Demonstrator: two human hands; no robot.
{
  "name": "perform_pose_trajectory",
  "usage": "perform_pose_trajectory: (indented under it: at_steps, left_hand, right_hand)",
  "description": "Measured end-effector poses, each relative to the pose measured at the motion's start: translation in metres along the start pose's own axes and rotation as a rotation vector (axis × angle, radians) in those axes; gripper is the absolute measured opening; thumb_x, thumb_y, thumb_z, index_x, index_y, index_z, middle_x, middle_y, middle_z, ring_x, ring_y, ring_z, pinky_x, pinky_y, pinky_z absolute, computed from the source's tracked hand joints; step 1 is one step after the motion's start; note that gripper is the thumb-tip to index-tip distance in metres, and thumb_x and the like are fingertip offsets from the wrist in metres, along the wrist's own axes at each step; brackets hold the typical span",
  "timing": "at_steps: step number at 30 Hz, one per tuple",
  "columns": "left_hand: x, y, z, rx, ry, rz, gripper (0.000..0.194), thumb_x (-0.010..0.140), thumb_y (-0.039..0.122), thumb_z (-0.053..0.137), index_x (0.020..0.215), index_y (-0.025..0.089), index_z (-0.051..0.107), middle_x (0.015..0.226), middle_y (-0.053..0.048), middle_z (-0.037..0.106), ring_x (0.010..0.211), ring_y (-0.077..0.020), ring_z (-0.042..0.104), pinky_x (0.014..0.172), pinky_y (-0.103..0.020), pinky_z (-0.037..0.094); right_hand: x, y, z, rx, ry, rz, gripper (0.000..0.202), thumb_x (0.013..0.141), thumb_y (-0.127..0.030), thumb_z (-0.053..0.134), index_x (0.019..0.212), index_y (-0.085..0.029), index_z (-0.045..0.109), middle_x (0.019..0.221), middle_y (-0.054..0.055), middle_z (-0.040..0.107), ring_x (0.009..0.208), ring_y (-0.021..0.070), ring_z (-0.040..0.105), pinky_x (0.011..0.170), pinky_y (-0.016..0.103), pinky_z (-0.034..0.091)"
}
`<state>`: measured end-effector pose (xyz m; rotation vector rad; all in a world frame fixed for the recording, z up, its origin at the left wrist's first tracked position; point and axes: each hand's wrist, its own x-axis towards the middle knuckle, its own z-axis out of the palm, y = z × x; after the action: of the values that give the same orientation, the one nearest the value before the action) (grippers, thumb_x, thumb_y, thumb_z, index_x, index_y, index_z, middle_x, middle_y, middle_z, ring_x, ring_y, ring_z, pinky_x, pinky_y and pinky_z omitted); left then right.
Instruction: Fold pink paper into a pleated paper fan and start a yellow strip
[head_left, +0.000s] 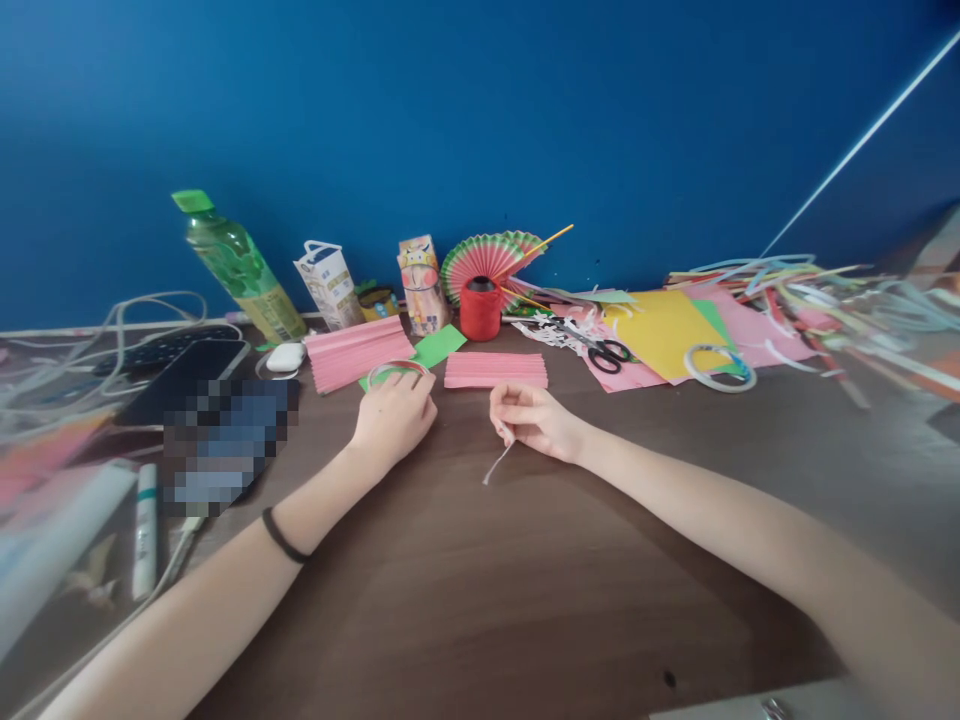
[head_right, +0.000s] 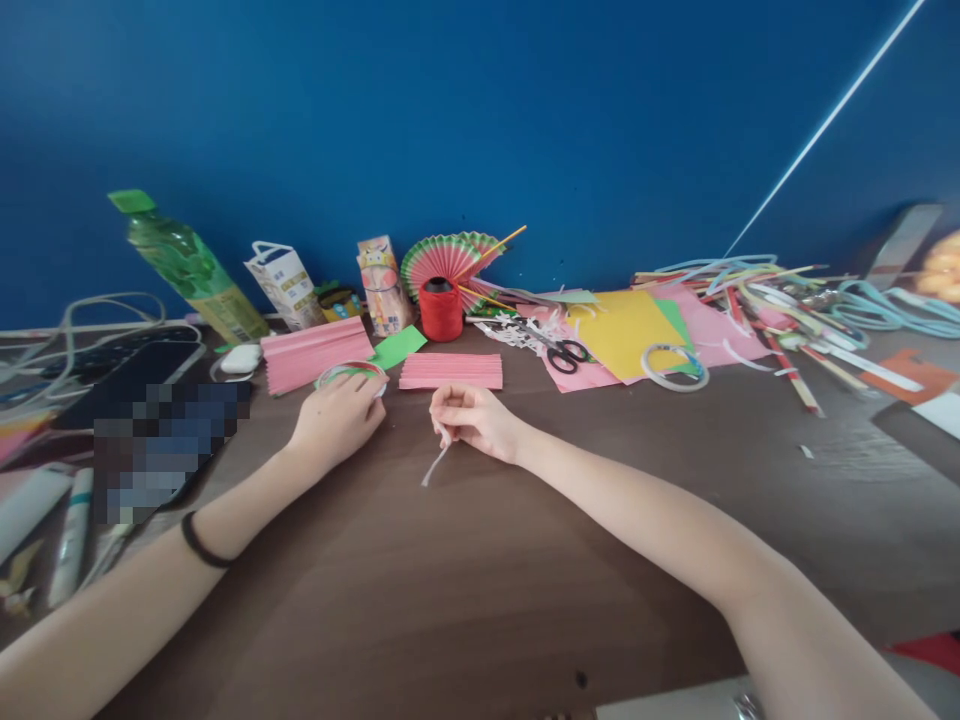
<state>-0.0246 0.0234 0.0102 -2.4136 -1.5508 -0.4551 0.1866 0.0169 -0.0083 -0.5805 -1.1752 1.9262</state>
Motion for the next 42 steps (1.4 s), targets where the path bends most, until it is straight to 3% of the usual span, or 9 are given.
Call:
perform_pose_trajectory:
  at_steps: [6, 15, 18, 24, 29, 32, 35, 37, 42]
  left_hand:
    - [0.003, 0.007, -0.001, -0.033, 0.029, 0.068, 0.036, 0.083, 0.026, 0.046, 0.116, 0.014, 0.055, 0.118, -0.016, 0.056, 0.11, -0.0325, 0.049, 0.089, -0.045, 0.039]
    - [0.053, 0.018, 0.012, -0.15, -0.275, 0.215, 0.067, 0.082, 0.034, 0.053, 0.138, 0.008, 0.029, 0.143, -0.019, 0.035, 0.133, -0.0279, 0.03, 0.106, -0.041, 0.026]
    - [0.063, 0.024, 0.017, -0.129, -0.343, 0.19, 0.064, 0.083, 0.031, 0.052, 0.138, 0.005, 0.029, 0.14, -0.021, 0.038, 0.131, -0.0298, 0.033, 0.104, -0.041, 0.028]
    - [0.062, 0.031, 0.016, -0.108, -0.233, 0.153, 0.032, 0.083, 0.021, 0.049, 0.11, 0.005, 0.056, 0.109, -0.02, 0.056, 0.108, -0.0298, 0.049, 0.093, -0.042, 0.037]
    - [0.058, 0.041, 0.002, -0.682, -0.223, -0.144, 0.015, 0.085, 0.026, 0.045, 0.079, 0.015, 0.055, 0.077, -0.005, 0.06, 0.072, -0.0163, 0.057, 0.071, -0.031, 0.046]
    - [0.048, 0.046, 0.0, -1.113, -0.317, -0.401, 0.013, 0.083, 0.028, 0.048, 0.076, 0.017, 0.049, 0.055, 0.004, 0.051, 0.045, -0.0092, 0.047, 0.044, -0.021, 0.038]
    - [0.035, 0.045, 0.003, -1.314, -0.271, -0.502, 0.014, 0.081, 0.03, 0.05, 0.077, 0.017, 0.048, 0.053, 0.005, 0.052, 0.041, -0.0075, 0.046, 0.039, -0.018, 0.034]
    - [0.027, 0.044, 0.006, -1.265, -0.19, -0.506, 0.016, 0.081, 0.033, 0.05, 0.08, 0.018, 0.045, 0.064, 0.001, 0.061, 0.047, -0.0092, 0.053, 0.039, -0.018, 0.035]
    - [0.014, 0.048, -0.003, -0.779, -0.077, -0.358, 0.021, 0.08, 0.029, 0.051, 0.098, 0.018, 0.053, 0.073, -0.003, 0.066, 0.055, -0.014, 0.059, 0.052, -0.024, 0.043]
  right_hand:
    - [0.004, -0.004, -0.004, 0.114, -0.067, 0.068, 0.022, 0.07, -0.023, 0.07, 0.072, -0.016, 0.05, 0.057, -0.005, 0.055, 0.044, 0.0033, 0.045, 0.048, 0.019, 0.035]
    - [0.006, -0.004, -0.002, 0.16, -0.124, 0.078, 0.014, 0.071, -0.015, 0.067, 0.07, -0.013, 0.053, 0.054, -0.004, 0.056, 0.041, 0.0019, 0.042, 0.048, 0.018, 0.031]
    - [0.006, -0.005, -0.002, 0.166, -0.118, 0.074, 0.014, 0.069, -0.015, 0.068, 0.069, -0.013, 0.054, 0.053, -0.004, 0.057, 0.04, 0.002, 0.042, 0.047, 0.018, 0.031]
    - [0.006, -0.005, 0.0, 0.153, -0.118, 0.066, 0.017, 0.067, -0.016, 0.07, 0.07, -0.013, 0.054, 0.053, -0.003, 0.057, 0.041, 0.0021, 0.043, 0.047, 0.017, 0.031]
    - [0.007, -0.002, -0.002, 0.15, -0.123, 0.044, 0.017, 0.068, -0.018, 0.07, 0.07, -0.013, 0.053, 0.054, -0.004, 0.056, 0.042, 0.0025, 0.044, 0.047, 0.017, 0.033]
    - [0.007, -0.001, -0.003, 0.136, -0.123, 0.016, 0.018, 0.069, -0.019, 0.07, 0.071, -0.014, 0.054, 0.054, -0.003, 0.056, 0.043, 0.0032, 0.045, 0.046, 0.017, 0.032]
    - [0.006, -0.001, -0.002, 0.123, -0.121, -0.006, 0.016, 0.069, -0.019, 0.07, 0.071, -0.014, 0.054, 0.055, -0.003, 0.056, 0.045, 0.004, 0.046, 0.046, 0.018, 0.033]
    - [0.006, -0.002, 0.0, 0.123, -0.098, -0.021, 0.015, 0.069, -0.018, 0.069, 0.071, -0.014, 0.054, 0.055, -0.003, 0.056, 0.044, 0.0041, 0.046, 0.046, 0.018, 0.033]
    - [0.008, -0.001, 0.002, 0.129, 0.013, -0.028, 0.011, 0.068, -0.016, 0.066, 0.07, -0.013, 0.056, 0.054, -0.003, 0.056, 0.043, 0.0037, 0.046, 0.047, 0.018, 0.032]
